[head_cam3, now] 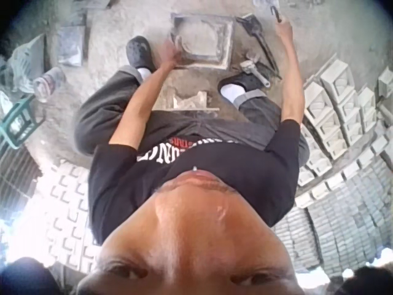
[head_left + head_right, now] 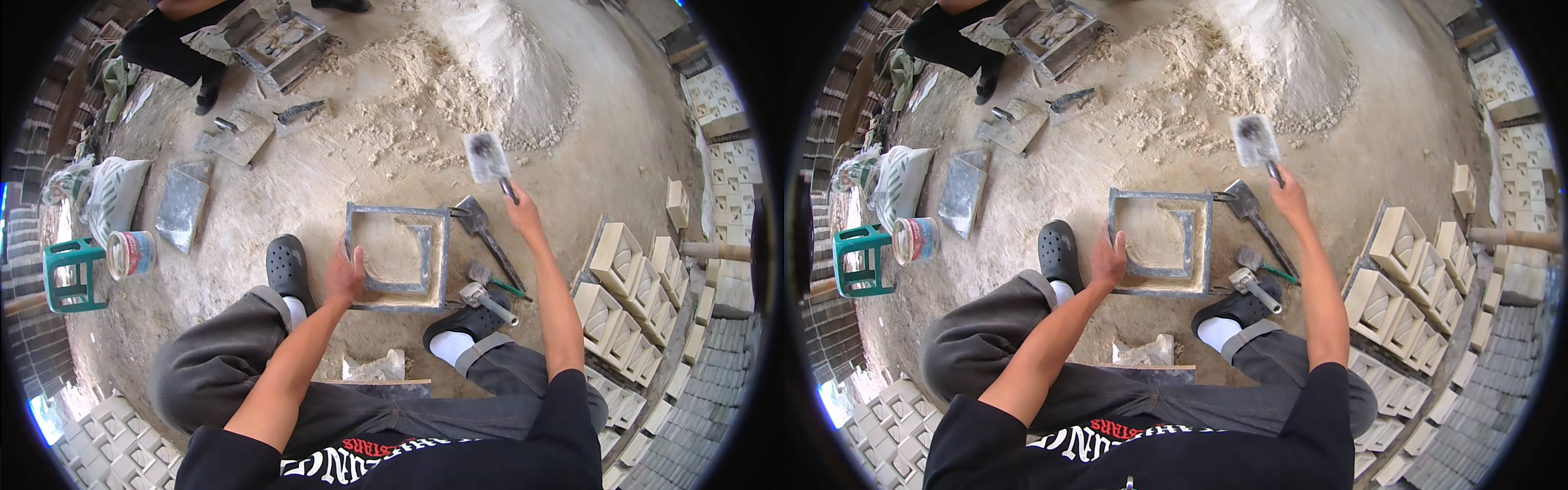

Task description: The person fills a metal mold with concrete mixture using a trowel and then levels and compacts the material by striking it with the trowel handle.

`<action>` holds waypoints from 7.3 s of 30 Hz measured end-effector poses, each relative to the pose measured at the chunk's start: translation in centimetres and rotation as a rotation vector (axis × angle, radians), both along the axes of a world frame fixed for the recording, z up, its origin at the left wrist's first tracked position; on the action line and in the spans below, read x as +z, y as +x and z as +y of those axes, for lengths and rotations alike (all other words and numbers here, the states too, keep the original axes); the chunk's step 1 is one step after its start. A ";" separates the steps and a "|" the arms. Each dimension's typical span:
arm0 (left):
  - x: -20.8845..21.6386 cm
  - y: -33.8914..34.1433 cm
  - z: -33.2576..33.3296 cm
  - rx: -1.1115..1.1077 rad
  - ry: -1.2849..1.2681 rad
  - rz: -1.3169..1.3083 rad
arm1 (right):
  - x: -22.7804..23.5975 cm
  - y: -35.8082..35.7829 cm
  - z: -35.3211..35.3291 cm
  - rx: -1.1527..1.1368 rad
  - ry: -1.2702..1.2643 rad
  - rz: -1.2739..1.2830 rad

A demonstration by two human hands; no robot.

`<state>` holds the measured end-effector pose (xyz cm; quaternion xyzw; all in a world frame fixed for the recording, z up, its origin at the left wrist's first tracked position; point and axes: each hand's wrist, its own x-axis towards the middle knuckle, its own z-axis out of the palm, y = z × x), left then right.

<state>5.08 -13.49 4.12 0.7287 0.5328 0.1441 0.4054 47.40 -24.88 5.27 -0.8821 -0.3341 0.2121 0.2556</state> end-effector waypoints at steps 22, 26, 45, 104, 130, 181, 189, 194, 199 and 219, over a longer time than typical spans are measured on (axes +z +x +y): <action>-0.5 -1.4 -0.6 -0.006 0.084 0.058 | -8.1 -6.0 31.4 -0.111 -0.132 0.006; -1.0 -1.6 -0.5 0.015 0.111 -0.011 | -6.1 -6.9 27.6 -0.148 -0.155 0.089; -2.2 -1.3 0.5 0.166 0.201 -0.255 | 15.5 -15.5 -1.4 0.522 -0.069 0.019; 1.1 1.1 4.5 -0.399 0.688 0.157 | 22.4 -22.4 -1.2 0.732 -0.477 -0.279; 0.3 0.9 2.1 -0.570 0.699 0.139 | 22.8 -22.1 -6.3 0.734 -0.448 -0.431; 1.8 0.2 3.3 -0.375 0.664 0.135 | 26.0 -17.3 -8.3 0.723 -0.563 -0.449; 2.0 2.8 4.2 -0.454 0.653 0.323 | 26.2 -17.9 -8.1 0.718 -0.507 -0.459; 1.8 2.7 5.0 -0.526 0.703 0.370 | 25.7 -17.9 -8.1 0.718 -0.470 -0.452; 2.3 2.0 5.8 -0.447 0.618 0.219 | 26.0 -18.1 -8.1 0.705 -0.437 -0.438; 3.2 -0.7 5.6 -0.627 0.554 0.282 | 25.8 -18.1 -8.5 0.731 -0.449 -0.459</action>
